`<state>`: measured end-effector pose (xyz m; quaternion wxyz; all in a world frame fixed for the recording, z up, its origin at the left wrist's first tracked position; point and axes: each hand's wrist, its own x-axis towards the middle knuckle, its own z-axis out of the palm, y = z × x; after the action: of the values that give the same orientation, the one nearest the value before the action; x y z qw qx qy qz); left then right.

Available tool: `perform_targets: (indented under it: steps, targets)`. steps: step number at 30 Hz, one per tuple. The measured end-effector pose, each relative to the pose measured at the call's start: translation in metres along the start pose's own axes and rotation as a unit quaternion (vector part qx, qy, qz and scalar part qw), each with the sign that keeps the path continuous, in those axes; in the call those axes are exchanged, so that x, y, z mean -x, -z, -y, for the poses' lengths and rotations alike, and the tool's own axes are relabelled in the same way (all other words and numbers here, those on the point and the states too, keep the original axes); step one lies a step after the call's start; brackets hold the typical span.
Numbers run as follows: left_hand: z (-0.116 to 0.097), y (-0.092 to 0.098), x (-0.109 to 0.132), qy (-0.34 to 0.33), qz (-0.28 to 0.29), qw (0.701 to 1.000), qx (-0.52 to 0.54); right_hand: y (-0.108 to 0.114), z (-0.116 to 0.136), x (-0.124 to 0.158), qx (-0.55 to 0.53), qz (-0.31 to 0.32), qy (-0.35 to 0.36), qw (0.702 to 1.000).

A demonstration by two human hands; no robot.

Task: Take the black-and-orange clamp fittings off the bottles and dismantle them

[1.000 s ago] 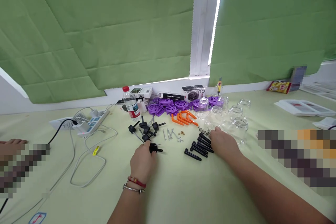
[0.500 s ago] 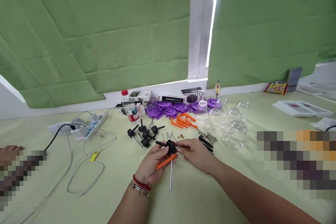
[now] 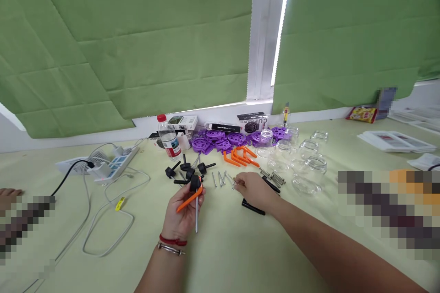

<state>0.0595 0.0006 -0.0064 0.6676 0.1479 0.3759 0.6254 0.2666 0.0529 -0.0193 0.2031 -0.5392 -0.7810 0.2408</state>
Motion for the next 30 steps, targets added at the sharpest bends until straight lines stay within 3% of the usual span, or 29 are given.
perform_targets:
  steps: [3, 9, 16, 18, 20, 22, 25, 28, 30]
  targets:
    - [0.004, 0.001, -0.005, -0.018, -0.027, 0.999, -0.003, -0.016, 0.009, -0.023, -0.007, -0.006, -0.033, 0.999]
    - [0.014, 0.002, -0.011, -0.047, -0.063, 0.996, -0.05, -0.045, 0.035, -0.056, 0.082, -0.018, -0.078, 0.993]
    - [0.013, 0.005, -0.013, -0.046, -0.064, 0.994, -0.079, -0.039, 0.038, -0.048, 0.095, -0.043, -0.045, 0.994]
    - [0.014, 0.006, -0.014, -0.045, -0.046, 0.994, -0.085, -0.038, 0.039, -0.04, 0.009, -0.03, -0.014, 0.999]
    - [0.015, 0.006, -0.014, -0.042, -0.034, 0.995, -0.083, -0.04, 0.041, -0.031, -0.152, 0.013, 0.009, 0.988]
    - [0.017, 0.005, -0.013, -0.037, -0.038, 0.996, -0.076, -0.045, 0.043, -0.024, -0.304, 0.046, 0.01, 0.951]
    - [0.021, 0.003, -0.01, -0.04, -0.039, 0.996, -0.064, -0.049, 0.048, -0.016, -0.448, 0.051, -0.025, 0.892]
    - [0.024, 0.002, -0.006, -0.046, -0.015, 0.997, -0.057, -0.047, 0.053, -0.011, -0.527, 0.078, -0.057, 0.844]
    - [0.023, 0.004, -0.006, -0.048, 0.009, 0.997, -0.055, -0.043, 0.055, -0.007, -0.543, 0.099, -0.057, 0.832]
